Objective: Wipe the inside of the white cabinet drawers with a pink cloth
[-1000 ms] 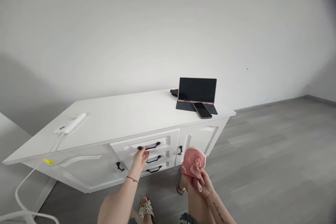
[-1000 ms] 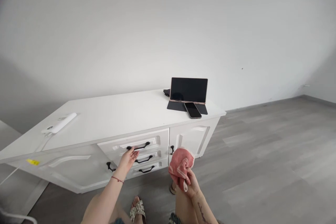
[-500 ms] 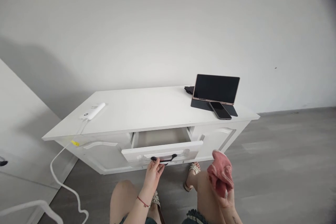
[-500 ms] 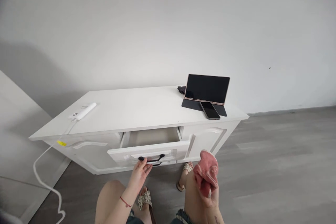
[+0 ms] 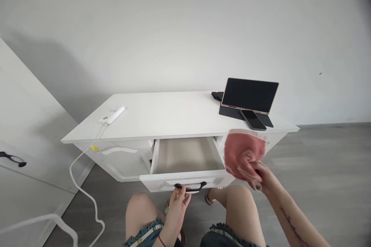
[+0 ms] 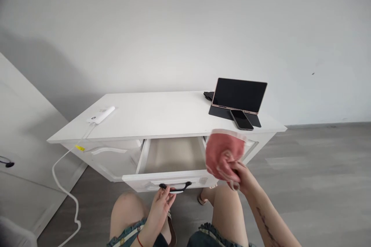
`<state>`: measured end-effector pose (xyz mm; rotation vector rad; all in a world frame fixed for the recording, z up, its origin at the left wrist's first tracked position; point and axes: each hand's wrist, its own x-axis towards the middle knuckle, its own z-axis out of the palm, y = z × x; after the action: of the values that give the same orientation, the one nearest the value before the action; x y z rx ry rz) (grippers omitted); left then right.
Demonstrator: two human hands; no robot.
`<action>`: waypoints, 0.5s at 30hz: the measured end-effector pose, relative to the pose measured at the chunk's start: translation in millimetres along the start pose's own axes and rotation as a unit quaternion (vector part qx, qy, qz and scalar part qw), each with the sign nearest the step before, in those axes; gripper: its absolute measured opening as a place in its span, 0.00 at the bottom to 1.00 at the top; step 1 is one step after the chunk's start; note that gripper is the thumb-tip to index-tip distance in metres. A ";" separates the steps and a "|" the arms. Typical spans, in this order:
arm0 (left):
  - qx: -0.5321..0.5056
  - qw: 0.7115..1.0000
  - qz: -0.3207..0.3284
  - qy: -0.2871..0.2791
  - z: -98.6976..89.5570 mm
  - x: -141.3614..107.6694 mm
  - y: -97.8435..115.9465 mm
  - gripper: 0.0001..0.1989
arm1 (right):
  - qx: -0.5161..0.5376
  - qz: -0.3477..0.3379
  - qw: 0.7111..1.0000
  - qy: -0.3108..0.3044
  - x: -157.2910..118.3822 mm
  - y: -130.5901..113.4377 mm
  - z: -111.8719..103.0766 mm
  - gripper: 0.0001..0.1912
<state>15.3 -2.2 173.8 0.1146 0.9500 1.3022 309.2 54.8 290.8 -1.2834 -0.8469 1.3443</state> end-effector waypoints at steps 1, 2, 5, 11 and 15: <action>0.000 1.000 -0.003 0.007 -1.4 -3.1 -1.3 0.05 | -0.051 0.034 0.997 -0.053 3.9 -8.4 16.3 0.16; 0.001 1.000 -0.006 0.015 -2.7 -6.0 -2.6 0.05 | -0.101 0.040 0.988 -0.110 8.3 -16.4 33.6 0.15; 0.012 0.999 -0.012 0.033 -7.7 -13.4 -7.4 0.06 | -0.212 -0.092 0.947 -0.224 24.3 -32.3 87.1 0.21; 0.026 0.999 -0.018 0.020 -23.7 -24.9 -22.8 0.13 | -0.454 -0.130 0.738 -0.482 51.1 2.7 174.1 0.30; 0.029 0.997 -0.004 0.071 -25.5 -27.1 -29.8 0.15 | -0.536 -0.185 0.657 -0.497 54.7 55.8 204.2 0.35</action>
<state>22.6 -45.4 155.1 0.0638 1.1082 1.2895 105.9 129.5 260.6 -0.9133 -2.8297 1.1076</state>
